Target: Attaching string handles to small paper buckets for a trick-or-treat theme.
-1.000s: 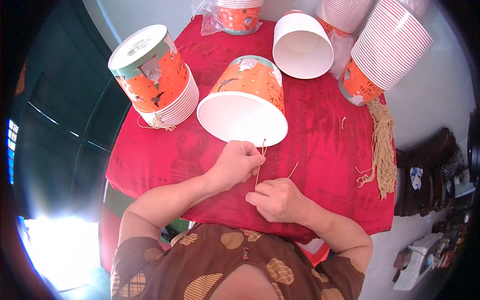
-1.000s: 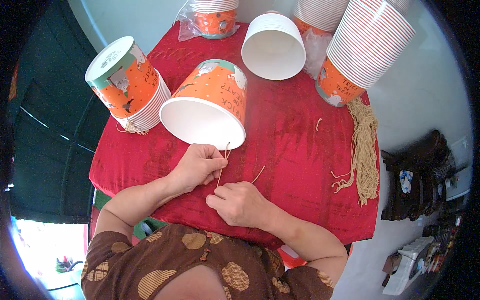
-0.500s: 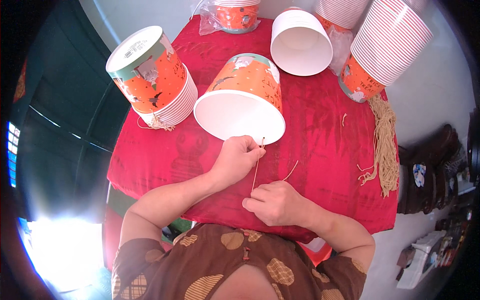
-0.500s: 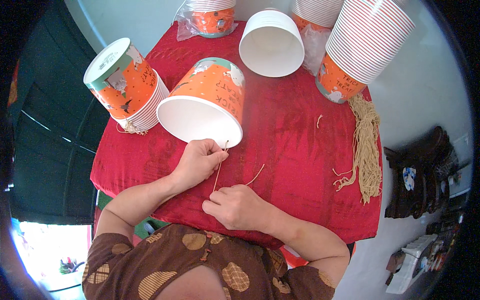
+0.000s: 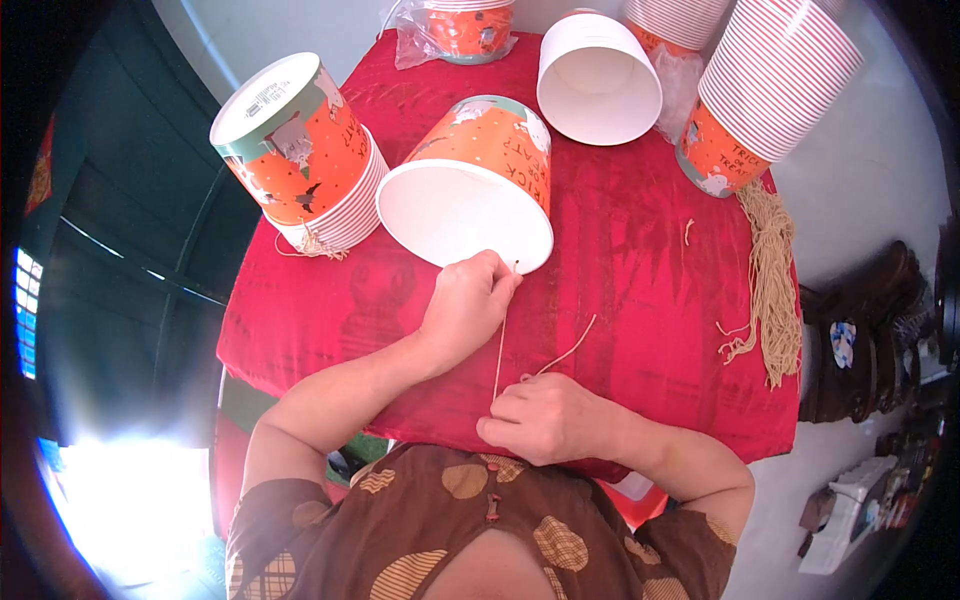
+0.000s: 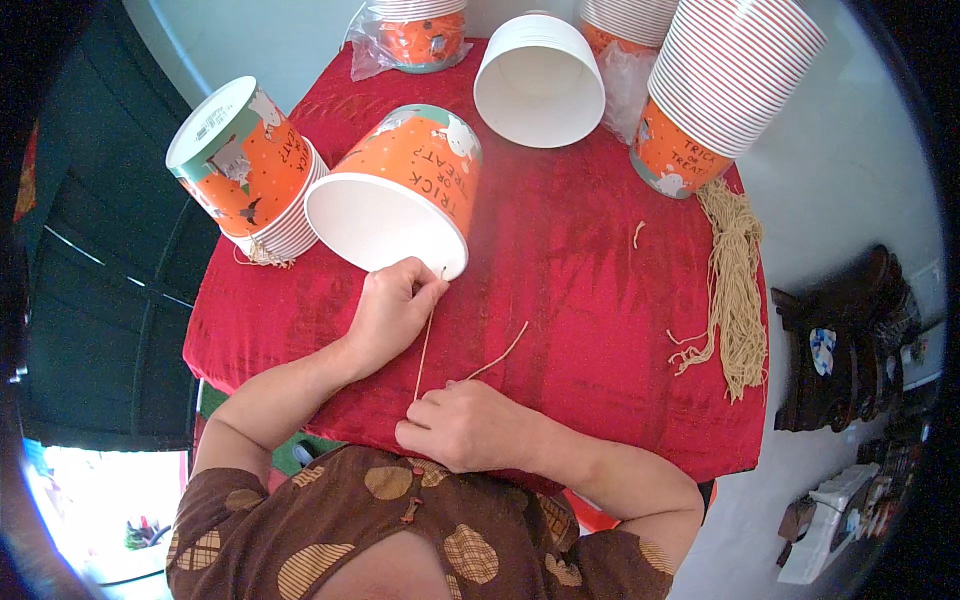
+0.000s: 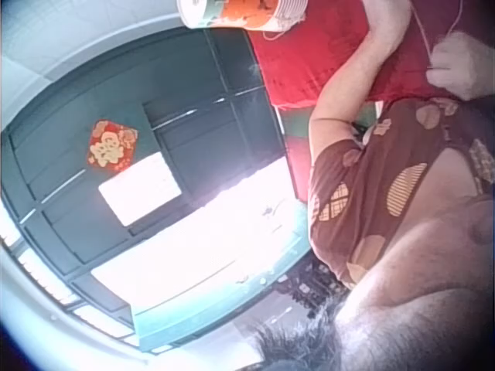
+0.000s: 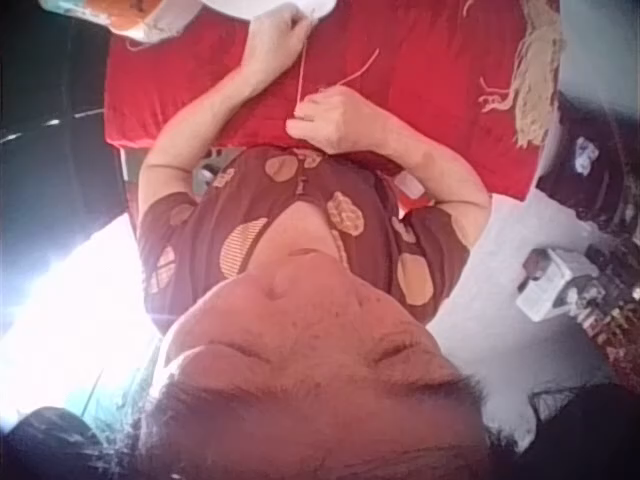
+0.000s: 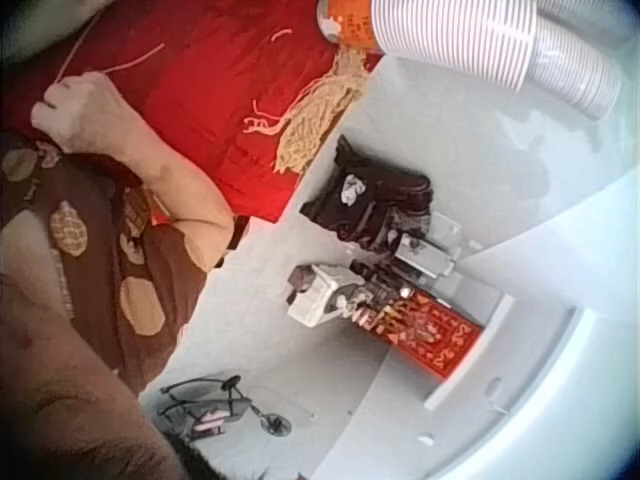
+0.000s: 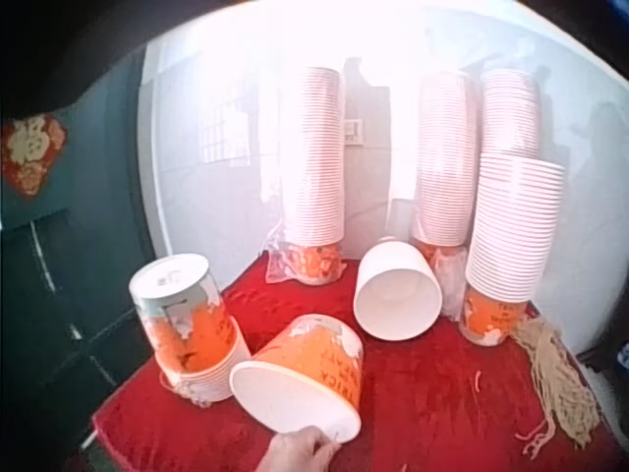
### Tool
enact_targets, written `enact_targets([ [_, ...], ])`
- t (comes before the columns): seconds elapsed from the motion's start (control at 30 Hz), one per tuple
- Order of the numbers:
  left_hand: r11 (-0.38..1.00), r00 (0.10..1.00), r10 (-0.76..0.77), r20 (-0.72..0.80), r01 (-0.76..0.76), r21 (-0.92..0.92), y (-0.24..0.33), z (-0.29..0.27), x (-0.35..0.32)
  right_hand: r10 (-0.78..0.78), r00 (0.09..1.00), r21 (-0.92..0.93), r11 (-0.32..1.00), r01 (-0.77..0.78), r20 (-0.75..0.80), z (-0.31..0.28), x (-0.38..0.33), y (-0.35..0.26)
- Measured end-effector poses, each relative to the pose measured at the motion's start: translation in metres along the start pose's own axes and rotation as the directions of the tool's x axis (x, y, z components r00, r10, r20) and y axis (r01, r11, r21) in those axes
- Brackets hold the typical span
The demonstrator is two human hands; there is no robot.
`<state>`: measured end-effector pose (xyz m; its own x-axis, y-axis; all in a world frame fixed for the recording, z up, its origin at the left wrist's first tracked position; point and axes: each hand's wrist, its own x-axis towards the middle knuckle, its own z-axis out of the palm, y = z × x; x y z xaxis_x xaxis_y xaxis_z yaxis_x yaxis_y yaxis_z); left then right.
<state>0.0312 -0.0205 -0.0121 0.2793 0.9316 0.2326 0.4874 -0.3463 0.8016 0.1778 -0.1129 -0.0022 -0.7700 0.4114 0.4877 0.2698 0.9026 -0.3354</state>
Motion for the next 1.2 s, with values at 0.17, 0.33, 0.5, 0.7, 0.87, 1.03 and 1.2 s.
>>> enact_targets([
  [0.17,0.999,0.999,-0.023,0.046,0.021,0.046,0.003,-0.005,0.004,-0.023,0.99,0.02,0.999,0.026,-0.138,-0.002,0.0,0.004],
  [0.33,0.992,0.992,0.119,-0.035,-0.118,0.047,-0.007,-0.012,0.006,0.086,0.938,-0.134,0.981,-0.138,-0.336,-0.03,-0.009,0.029],
  [0.5,0.936,0.935,0.326,-0.143,-0.297,0.191,-0.004,-0.023,0.005,0.318,0.659,-0.151,0.821,-0.551,-0.681,-0.051,-0.018,0.058],
  [0.7,0.905,0.966,0.259,-0.023,-0.235,0.355,0.006,-0.026,-0.002,0.502,0.51,-0.024,0.696,-0.718,-0.698,-0.042,-0.016,0.063],
  [0.87,0.785,0.918,0.389,0.078,-0.374,0.495,-0.011,-0.022,0.003,0.485,0.688,-0.019,0.81,-0.586,-0.54,-0.021,-0.004,0.053],
  [1.03,0.775,0.914,0.394,0.101,-0.389,0.499,-0.021,-0.015,0.008,0.716,0.601,0.336,0.698,-0.633,-0.355,-0.006,0.0,0.045],
  [1.2,0.784,0.909,0.402,0.106,-0.402,0.472,-0.025,-0.013,0.013,0.905,0.425,0.683,0.324,-0.655,-0.021,-0.014,0.018,0.041],
])
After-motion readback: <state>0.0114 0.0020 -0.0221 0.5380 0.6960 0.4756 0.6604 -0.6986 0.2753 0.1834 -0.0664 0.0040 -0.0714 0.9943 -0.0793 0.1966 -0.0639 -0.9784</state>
